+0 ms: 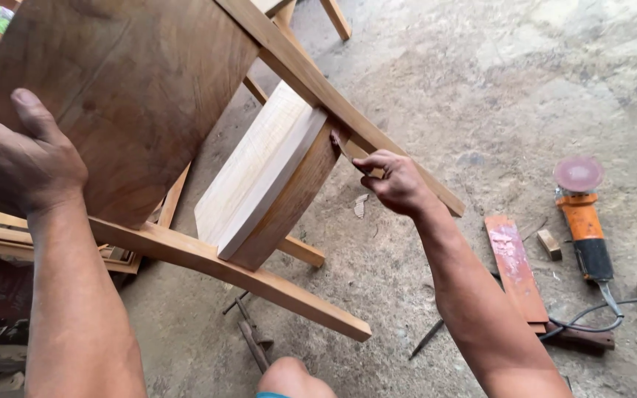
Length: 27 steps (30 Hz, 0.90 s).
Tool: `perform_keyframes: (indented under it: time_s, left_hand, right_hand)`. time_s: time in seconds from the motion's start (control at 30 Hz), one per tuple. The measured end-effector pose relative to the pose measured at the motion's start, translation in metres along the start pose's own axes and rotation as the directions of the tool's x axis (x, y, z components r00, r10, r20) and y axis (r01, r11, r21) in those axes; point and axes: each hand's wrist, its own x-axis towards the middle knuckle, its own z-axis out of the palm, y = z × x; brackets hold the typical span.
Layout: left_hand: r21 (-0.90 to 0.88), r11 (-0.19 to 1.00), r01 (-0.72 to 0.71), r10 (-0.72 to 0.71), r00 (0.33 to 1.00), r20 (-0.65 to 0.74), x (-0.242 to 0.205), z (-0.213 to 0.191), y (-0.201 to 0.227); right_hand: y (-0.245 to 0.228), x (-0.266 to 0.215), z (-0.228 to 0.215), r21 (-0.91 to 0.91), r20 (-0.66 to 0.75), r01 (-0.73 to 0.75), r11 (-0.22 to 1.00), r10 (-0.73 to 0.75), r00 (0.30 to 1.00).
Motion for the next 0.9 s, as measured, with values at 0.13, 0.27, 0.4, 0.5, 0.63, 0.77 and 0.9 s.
perform_keyframes:
  time_s: [0.13, 0.27, 0.4, 0.5, 0.63, 0.77, 0.9]
  left_hand:
    - [-0.065, 0.998, -0.001, 0.002, 1.0, 0.013, -0.004, -0.009, 0.004]
    - [-0.028, 0.999, -0.037, 0.036, 0.999, -0.031, -0.003, -0.008, 0.002]
    - [-0.018, 0.993, -0.117, 0.116, 0.992, -0.057, -0.012, -0.011, -0.001]
    - [-0.016, 0.998, -0.057, 0.056, 0.998, -0.031, -0.007, -0.013, 0.007]
    - [0.014, 1.0, -0.013, 0.014, 1.0, -0.009, -0.008, -0.012, 0.004]
    - [0.04, 0.999, -0.028, 0.03, 0.999, -0.027, -0.005, -0.006, 0.001]
    - [-0.008, 1.0, -0.021, 0.021, 1.0, -0.009, -0.005, -0.012, 0.007]
  right_hand:
    - [0.004, -0.011, -0.002, 0.019, -0.075, 0.026, 0.999, -0.025, 0.997]
    - [0.007, -0.014, -0.008, 0.041, -0.257, 0.034, 0.999, -0.022, 0.966]
    - [0.015, -0.016, 0.004, 0.103, -0.292, 0.075, 0.992, -0.042, 0.955]
    - [0.019, -0.008, 0.012, 0.089, -0.314, 0.187, 0.978, -0.15, 0.937]
    - [0.029, -0.006, 0.016, 0.053, -0.244, 0.156, 0.986, -0.138, 0.96]
    - [0.031, -0.008, 0.01, -0.013, -0.215, 0.193, 0.981, -0.191, 0.958]
    - [0.031, -0.009, 0.005, 0.14, -0.186, 0.075, 0.987, -0.049, 0.981]
